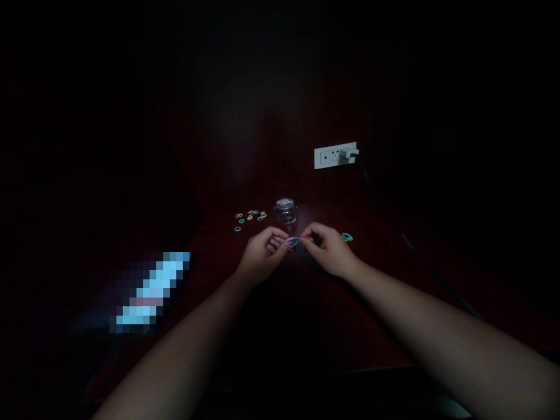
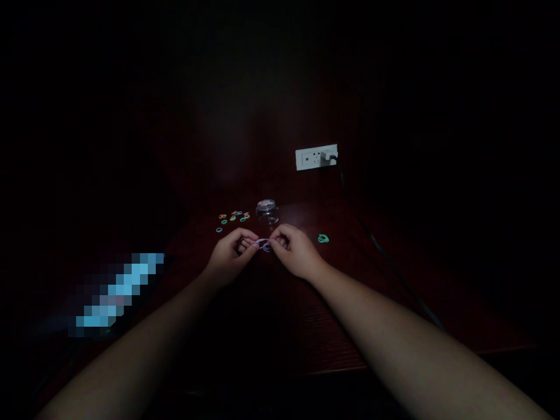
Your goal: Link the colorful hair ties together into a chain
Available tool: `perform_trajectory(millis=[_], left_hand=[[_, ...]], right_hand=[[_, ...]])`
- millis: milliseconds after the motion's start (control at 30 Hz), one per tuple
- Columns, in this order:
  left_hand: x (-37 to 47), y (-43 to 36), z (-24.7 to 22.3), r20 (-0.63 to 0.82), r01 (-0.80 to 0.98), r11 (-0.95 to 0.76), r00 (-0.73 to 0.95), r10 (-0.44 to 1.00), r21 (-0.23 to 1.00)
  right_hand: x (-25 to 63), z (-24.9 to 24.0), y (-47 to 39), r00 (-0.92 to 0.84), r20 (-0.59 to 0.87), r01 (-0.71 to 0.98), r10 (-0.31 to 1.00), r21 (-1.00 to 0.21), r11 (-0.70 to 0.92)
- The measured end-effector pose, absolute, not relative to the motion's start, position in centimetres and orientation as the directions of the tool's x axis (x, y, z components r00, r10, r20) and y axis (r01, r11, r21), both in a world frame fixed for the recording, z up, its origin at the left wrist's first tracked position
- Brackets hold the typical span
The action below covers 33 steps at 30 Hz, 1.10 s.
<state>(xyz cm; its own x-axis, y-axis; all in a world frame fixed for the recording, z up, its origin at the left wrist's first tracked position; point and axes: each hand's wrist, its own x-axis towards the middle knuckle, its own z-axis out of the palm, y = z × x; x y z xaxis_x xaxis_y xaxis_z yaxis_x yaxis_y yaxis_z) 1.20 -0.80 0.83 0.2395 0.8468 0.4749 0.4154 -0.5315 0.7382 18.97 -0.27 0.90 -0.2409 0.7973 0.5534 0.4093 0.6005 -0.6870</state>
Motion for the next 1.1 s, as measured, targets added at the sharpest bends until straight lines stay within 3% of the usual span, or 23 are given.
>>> perform_trajectory(millis=[300,500,767,1100], left_hand=[[1.31,-0.54,0.52,0.477,0.443,-0.540,0.255,0.841,0.716],[1.26,-0.77,0.75,0.462,0.434,-0.526,0.253,0.850,0.731],[1.30,-0.74,0.60,0.410,0.290,-0.472,0.251,0.877,0.832],[1.25,-0.85,0.72,0.425,0.333,-0.485,0.240,0.873,0.809]], right_hand=[[19.14,0.38,0.18,-0.353,0.522,0.359,0.777,-0.691,0.627],[19.04,0.37,0.18,-0.331,0.539,0.389,0.775,-0.670,0.632],[18.93,0.58,-0.05,-0.313,0.534,0.389,0.786,-0.682,0.619],[18.88,0.40,0.04,-0.301,0.536,0.328,0.789,-0.718,0.613]])
